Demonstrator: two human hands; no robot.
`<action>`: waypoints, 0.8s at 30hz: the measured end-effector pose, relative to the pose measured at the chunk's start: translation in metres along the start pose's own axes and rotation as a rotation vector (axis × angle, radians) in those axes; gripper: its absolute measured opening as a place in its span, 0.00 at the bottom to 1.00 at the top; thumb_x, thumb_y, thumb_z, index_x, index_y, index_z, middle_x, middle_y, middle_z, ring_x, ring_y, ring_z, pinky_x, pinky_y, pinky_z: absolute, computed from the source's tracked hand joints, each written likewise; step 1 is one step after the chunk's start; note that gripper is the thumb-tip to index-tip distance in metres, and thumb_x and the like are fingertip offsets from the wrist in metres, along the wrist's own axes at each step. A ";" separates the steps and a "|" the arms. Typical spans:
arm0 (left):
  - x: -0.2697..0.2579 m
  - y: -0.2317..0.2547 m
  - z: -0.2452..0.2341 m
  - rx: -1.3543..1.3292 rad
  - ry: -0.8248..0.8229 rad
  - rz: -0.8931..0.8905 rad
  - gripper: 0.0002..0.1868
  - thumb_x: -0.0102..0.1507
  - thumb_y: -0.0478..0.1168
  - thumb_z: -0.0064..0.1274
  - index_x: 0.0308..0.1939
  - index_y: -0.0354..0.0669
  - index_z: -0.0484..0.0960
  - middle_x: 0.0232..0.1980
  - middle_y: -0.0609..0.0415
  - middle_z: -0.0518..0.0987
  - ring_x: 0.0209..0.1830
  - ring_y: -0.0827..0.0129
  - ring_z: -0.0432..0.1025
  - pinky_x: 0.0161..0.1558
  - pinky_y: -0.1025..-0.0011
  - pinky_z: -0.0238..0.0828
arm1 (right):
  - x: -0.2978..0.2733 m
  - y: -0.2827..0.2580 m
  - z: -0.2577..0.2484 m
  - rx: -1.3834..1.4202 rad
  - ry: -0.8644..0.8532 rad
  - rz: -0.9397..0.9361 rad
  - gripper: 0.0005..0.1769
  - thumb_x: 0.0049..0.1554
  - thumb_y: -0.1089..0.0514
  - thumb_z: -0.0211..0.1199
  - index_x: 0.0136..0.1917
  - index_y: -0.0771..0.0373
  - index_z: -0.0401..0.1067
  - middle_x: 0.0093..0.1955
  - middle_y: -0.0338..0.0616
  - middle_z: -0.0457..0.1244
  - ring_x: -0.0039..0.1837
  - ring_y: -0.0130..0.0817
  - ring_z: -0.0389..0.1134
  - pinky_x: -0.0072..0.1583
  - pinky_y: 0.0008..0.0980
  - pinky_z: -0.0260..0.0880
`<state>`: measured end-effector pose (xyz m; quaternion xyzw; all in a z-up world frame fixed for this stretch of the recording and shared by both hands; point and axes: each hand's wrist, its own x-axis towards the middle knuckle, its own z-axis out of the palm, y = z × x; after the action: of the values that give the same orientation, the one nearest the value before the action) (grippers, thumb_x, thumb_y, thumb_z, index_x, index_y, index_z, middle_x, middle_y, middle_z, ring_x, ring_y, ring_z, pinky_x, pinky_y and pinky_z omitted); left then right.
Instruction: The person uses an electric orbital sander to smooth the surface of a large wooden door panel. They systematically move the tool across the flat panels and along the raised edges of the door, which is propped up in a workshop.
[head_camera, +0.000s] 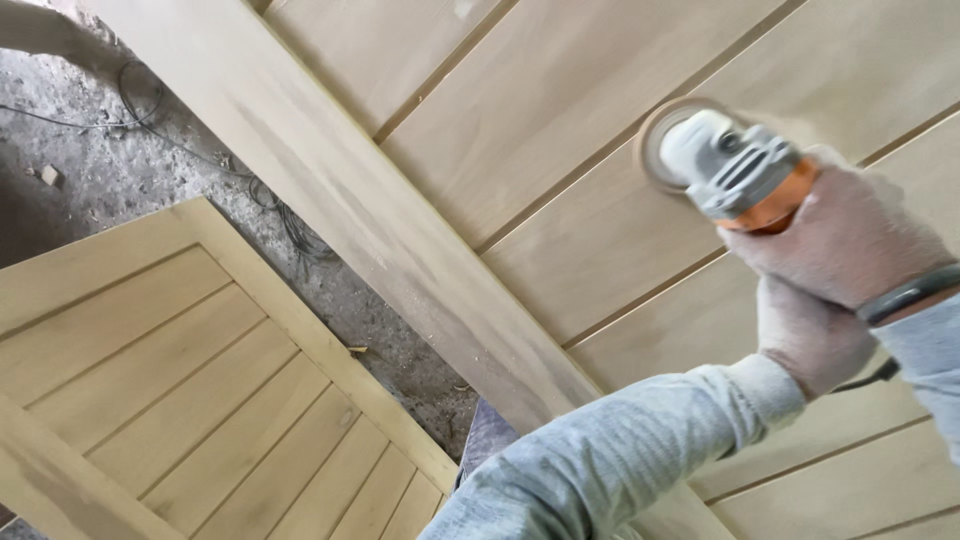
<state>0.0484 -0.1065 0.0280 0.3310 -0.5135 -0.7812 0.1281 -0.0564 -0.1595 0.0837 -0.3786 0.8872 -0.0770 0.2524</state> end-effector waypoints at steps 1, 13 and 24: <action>0.003 -0.001 0.006 0.067 -0.001 0.023 0.18 0.66 0.44 0.58 0.53 0.36 0.74 0.50 0.50 0.80 0.51 0.63 0.77 0.55 0.68 0.79 | 0.002 0.010 -0.002 -0.056 -0.006 0.010 0.34 0.49 0.38 0.75 0.60 0.61 0.75 0.44 0.53 0.70 0.43 0.52 0.74 0.49 0.46 0.76; 0.088 -0.025 0.039 0.324 -0.280 -0.114 0.63 0.50 0.58 0.67 0.70 0.19 0.47 0.50 0.29 0.82 0.47 0.44 0.82 0.50 0.58 0.80 | 0.038 0.118 0.012 0.667 0.186 0.123 0.22 0.59 0.54 0.64 0.65 0.59 0.71 0.60 0.47 0.66 0.56 0.30 0.69 0.58 0.35 0.71; -0.030 0.009 -0.084 0.194 -0.072 0.051 0.30 0.65 0.47 0.62 0.62 0.32 0.68 0.56 0.46 0.81 0.57 0.61 0.79 0.60 0.66 0.79 | -0.020 -0.041 0.039 0.314 0.078 0.009 0.24 0.55 0.44 0.73 0.51 0.65 0.74 0.39 0.52 0.68 0.40 0.50 0.73 0.43 0.46 0.74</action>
<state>0.1240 -0.1545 0.0261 0.3004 -0.5991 -0.7358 0.0968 0.0007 -0.1721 0.0712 -0.3275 0.8749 -0.2281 0.2742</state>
